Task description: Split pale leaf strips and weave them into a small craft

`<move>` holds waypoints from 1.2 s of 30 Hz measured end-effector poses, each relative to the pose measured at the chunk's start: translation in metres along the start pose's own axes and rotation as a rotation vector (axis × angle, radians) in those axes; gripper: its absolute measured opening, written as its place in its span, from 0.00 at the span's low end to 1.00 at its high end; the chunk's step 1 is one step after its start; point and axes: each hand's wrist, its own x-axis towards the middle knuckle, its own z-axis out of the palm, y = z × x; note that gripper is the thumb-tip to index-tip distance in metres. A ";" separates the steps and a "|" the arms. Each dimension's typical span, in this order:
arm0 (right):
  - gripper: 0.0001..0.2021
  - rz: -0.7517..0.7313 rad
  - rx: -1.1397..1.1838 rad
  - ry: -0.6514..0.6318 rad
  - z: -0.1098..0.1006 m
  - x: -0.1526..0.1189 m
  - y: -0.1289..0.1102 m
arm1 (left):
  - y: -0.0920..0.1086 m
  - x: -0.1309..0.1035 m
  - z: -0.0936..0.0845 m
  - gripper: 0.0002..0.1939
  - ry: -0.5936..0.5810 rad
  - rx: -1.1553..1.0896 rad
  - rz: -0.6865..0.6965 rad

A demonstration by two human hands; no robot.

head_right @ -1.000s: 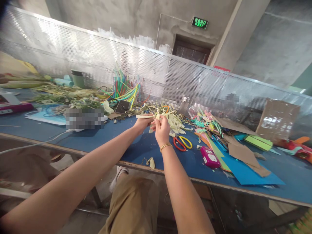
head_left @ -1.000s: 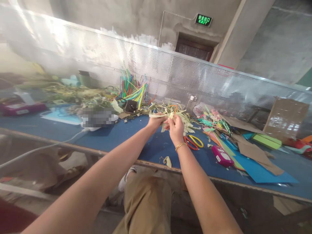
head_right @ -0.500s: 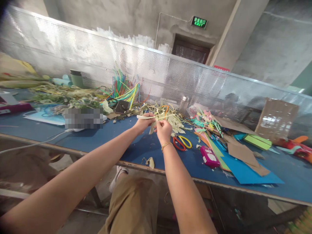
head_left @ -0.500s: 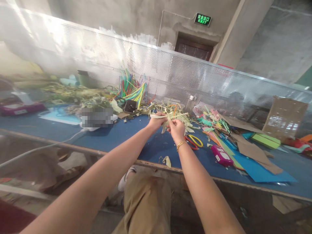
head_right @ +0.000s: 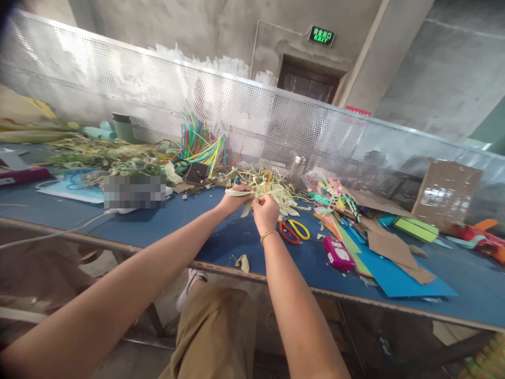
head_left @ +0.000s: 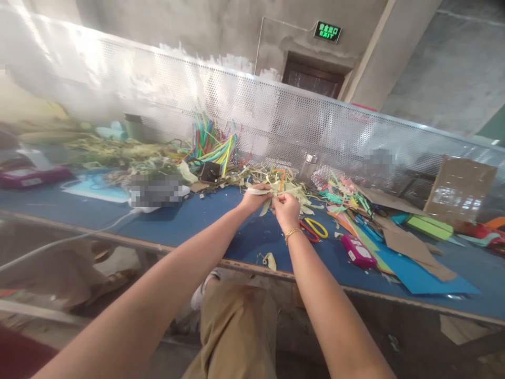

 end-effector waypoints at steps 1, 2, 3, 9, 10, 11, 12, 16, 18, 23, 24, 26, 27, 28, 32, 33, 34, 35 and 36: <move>0.06 -0.001 0.011 -0.005 0.000 0.000 0.000 | 0.000 0.000 0.000 0.04 -0.003 0.009 0.008; 0.06 0.001 0.023 -0.012 0.000 0.000 -0.001 | -0.001 0.000 0.000 0.04 -0.005 0.013 0.011; 0.07 0.005 0.032 -0.020 0.000 0.000 -0.001 | -0.001 0.001 0.000 0.04 -0.007 0.014 0.009; 0.10 0.033 0.064 -0.064 -0.001 0.001 -0.003 | -0.008 0.003 0.000 0.04 -0.029 -0.011 0.018; 0.10 0.034 0.066 -0.066 -0.001 0.001 -0.003 | -0.009 0.003 0.000 0.04 -0.034 -0.006 0.029; 0.11 0.033 0.067 -0.069 -0.001 0.002 -0.002 | -0.009 0.003 0.000 0.04 -0.038 0.001 0.040; 0.11 0.031 0.068 -0.074 -0.002 0.002 -0.002 | -0.009 0.003 0.000 0.05 -0.040 0.008 0.045; 0.13 0.040 0.097 -0.089 -0.001 0.003 0.003 | -0.007 0.002 0.000 0.09 -0.049 0.004 0.032; 0.14 0.065 0.129 -0.085 0.001 0.004 0.006 | -0.006 0.002 0.000 0.10 -0.060 0.001 0.036; 0.14 0.021 0.155 -0.075 0.002 0.005 0.010 | -0.008 0.002 -0.001 0.11 -0.071 0.001 0.049; 0.14 0.006 0.149 -0.076 0.002 0.005 0.010 | -0.008 0.002 -0.001 0.11 -0.071 0.003 0.049; 0.13 0.000 0.149 -0.078 0.001 0.005 0.010 | -0.008 0.002 -0.001 0.11 -0.076 0.010 0.050; 0.12 0.012 0.160 -0.076 0.001 0.006 0.009 | -0.007 0.002 -0.001 0.11 -0.081 0.012 0.052; 0.12 0.032 0.179 -0.073 0.001 0.006 0.009 | -0.007 0.001 -0.002 0.11 -0.087 0.014 0.055; 0.10 0.148 0.303 -0.080 0.003 0.007 0.008 | -0.006 0.002 -0.002 0.10 -0.091 0.025 0.069; 0.10 0.164 0.325 -0.085 0.004 0.007 0.007 | -0.006 0.002 -0.001 0.09 -0.088 0.026 0.069; 0.09 0.171 0.339 -0.090 0.004 0.007 0.007 | -0.007 0.001 -0.001 0.09 -0.084 0.025 0.068; 0.09 0.173 0.345 -0.094 0.004 0.007 0.006 | -0.007 0.001 -0.001 0.08 -0.079 0.023 0.067; 0.09 0.170 0.347 -0.096 0.004 0.007 0.006 | -0.008 0.001 -0.001 0.08 -0.076 0.019 0.065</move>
